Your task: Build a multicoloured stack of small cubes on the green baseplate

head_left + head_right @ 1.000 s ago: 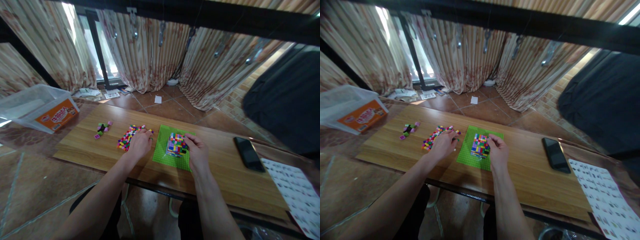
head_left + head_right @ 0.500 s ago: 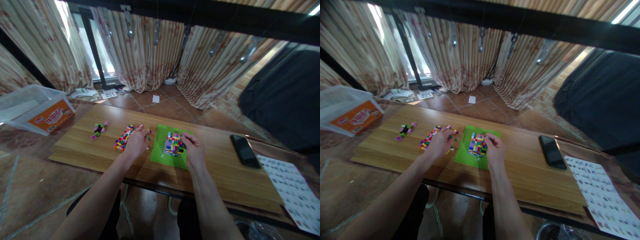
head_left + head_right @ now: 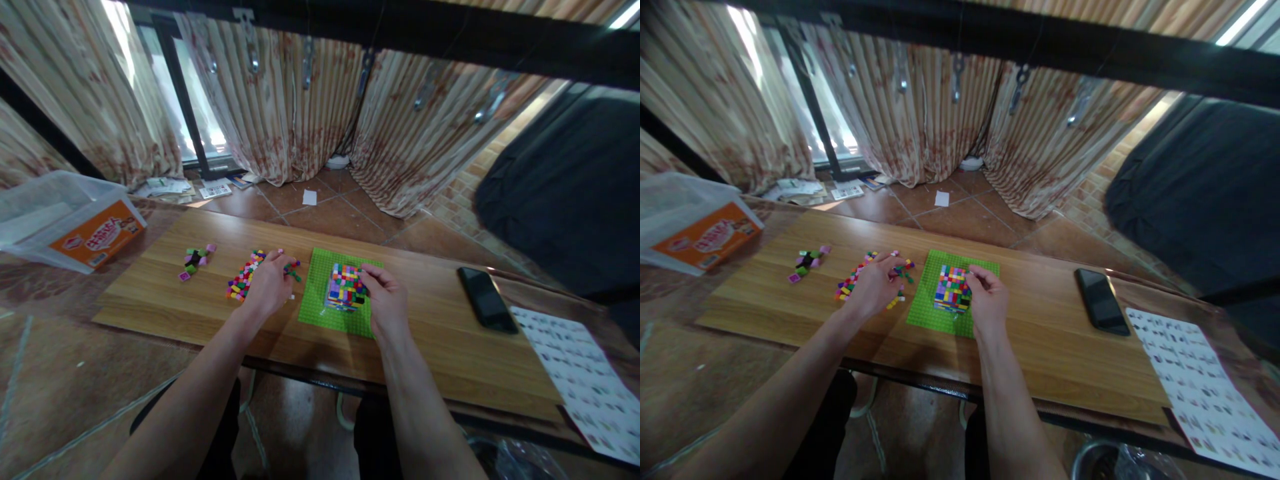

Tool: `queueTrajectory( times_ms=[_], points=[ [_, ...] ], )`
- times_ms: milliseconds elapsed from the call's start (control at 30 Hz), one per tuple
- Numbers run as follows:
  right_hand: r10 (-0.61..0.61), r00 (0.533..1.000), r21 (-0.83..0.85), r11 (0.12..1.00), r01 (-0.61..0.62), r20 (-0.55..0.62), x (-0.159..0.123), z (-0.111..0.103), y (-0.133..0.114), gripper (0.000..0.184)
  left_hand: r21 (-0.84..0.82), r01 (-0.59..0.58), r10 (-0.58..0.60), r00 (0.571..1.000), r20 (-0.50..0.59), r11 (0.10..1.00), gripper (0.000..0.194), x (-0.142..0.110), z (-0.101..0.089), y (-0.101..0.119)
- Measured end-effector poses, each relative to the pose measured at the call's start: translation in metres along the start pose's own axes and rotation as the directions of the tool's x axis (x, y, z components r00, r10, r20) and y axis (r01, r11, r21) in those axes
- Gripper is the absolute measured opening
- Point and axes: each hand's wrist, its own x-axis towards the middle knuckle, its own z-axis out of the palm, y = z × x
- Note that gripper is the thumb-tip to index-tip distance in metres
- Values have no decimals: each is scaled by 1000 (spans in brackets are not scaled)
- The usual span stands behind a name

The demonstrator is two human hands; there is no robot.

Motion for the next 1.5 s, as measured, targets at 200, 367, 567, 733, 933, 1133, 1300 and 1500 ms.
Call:
queueTrajectory(
  times_ms=[200, 367, 567, 733, 933, 1133, 1300, 1500],
  points=[
    [19, 1000, 1, 1000, -19, 3, 1, 1, 0, 26, -570, 36, -4, 998, 57, 821, 25, 1, -2, 13],
    [22, 1000, 11, 1000, -23, 8, 0, 2, 0, 27, -819, 68, -10, 997, 77, 570, 24, -1, -2, 36],
    [-11, 1000, -25, 1000, 12, 26, 0, 2, 2, 27, -818, 102, 84, 980, 180, 566, 18, -6, 6, 49],
    [-16, 1000, -14, 1000, 16, 22, 0, 2, 2, 25, -804, 139, 29, 981, 191, 578, 14, -6, 11, 53],
    [-44, 999, -22, 999, 44, 21, -2, 3, 1, 23, -766, 111, 17, 987, 158, 633, 12, -5, 16, 52],
    [-14, 1000, 7, 1000, 14, 12, -2, 4, -1, 24, -744, 107, -3, 990, 140, 660, 10, -4, 22, 50],
    [5, 1000, 11, 1000, -6, 22, 0, 2, 2, 26, -737, 102, 5, 990, 142, 668, 16, -4, 20, 50],
    [-15, 999, -8, 1000, 16, 34, 0, 2, 4, 24, -786, 158, 11, 979, 204, 597, 18, -4, 18, 49]
  ],
)
